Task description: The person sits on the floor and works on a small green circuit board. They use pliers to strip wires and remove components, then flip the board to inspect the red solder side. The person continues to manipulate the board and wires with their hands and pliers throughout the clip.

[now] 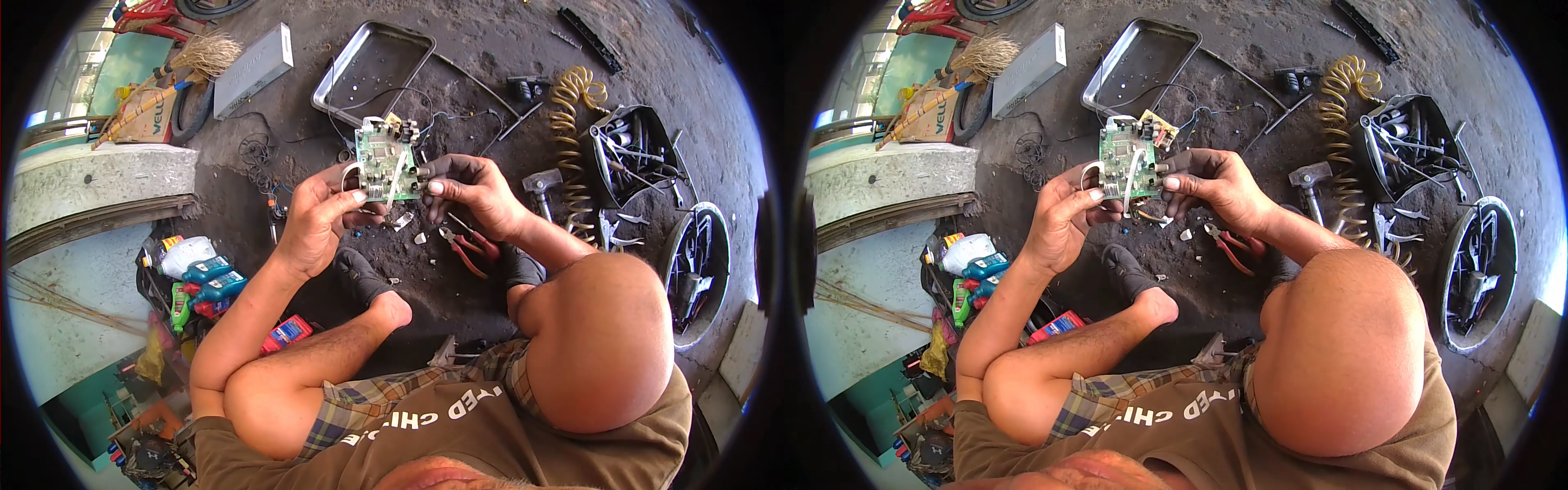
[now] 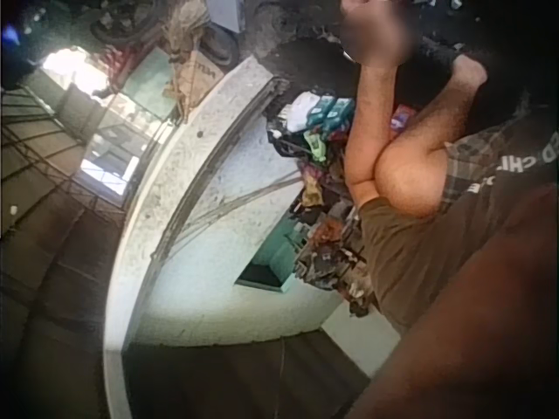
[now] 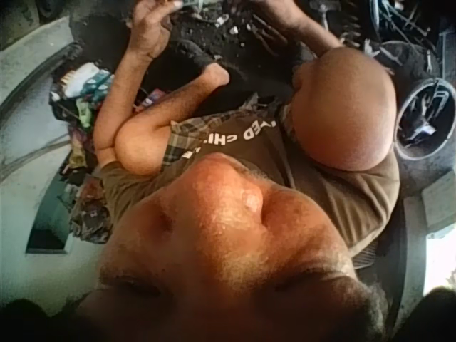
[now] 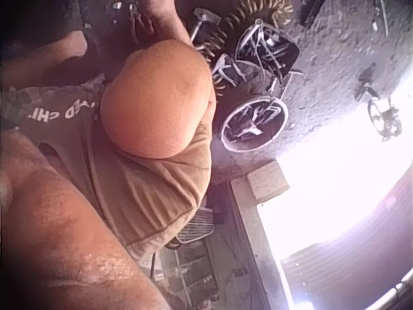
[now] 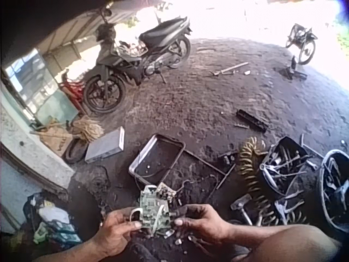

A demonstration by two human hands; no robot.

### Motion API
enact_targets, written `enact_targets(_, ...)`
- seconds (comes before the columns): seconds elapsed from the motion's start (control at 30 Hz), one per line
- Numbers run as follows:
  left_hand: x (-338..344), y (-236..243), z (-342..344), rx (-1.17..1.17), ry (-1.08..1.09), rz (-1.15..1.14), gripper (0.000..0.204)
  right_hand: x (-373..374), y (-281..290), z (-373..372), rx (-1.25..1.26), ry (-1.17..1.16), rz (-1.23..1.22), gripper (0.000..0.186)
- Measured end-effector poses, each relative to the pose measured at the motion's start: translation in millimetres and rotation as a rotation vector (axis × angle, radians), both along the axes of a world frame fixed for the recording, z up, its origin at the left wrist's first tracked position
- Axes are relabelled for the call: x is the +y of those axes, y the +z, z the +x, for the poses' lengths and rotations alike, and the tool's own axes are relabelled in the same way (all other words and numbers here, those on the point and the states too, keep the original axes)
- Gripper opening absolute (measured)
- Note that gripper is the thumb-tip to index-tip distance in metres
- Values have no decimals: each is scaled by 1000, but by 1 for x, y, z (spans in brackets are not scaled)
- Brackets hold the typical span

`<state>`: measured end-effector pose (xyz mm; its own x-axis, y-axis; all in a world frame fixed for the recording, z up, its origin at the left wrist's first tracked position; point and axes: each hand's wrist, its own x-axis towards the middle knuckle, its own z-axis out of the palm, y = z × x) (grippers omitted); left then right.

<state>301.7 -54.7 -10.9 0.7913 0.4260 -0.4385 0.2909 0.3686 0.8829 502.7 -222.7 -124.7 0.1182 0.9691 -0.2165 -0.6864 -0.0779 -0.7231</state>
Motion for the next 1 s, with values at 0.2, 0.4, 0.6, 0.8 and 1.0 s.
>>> enact_targets(0.2, -3, -1, 1, -3, -3, 46, 43, -1, -1, 0, 30, 7, -15, 30)
enact_targets(0.4, -3, -3, 0, 10, 3, 59, 51, -3, 0, 0, 33, 7, -20, 31)
enact_targets(0.6, -4, -2, -1, 35, -37, 149, 55, -3, 1, 0, 35, 17, -19, 31)
enact_targets(0.8, -5, -3, -1, 35, -45, 175, 56, -3, -1, 1, 24, 37, -19, 32)
enact_targets(1.0, -6, -7, -5, 20, -33, 197, 52, -4, -4, 0, 3, 48, 5, 31)
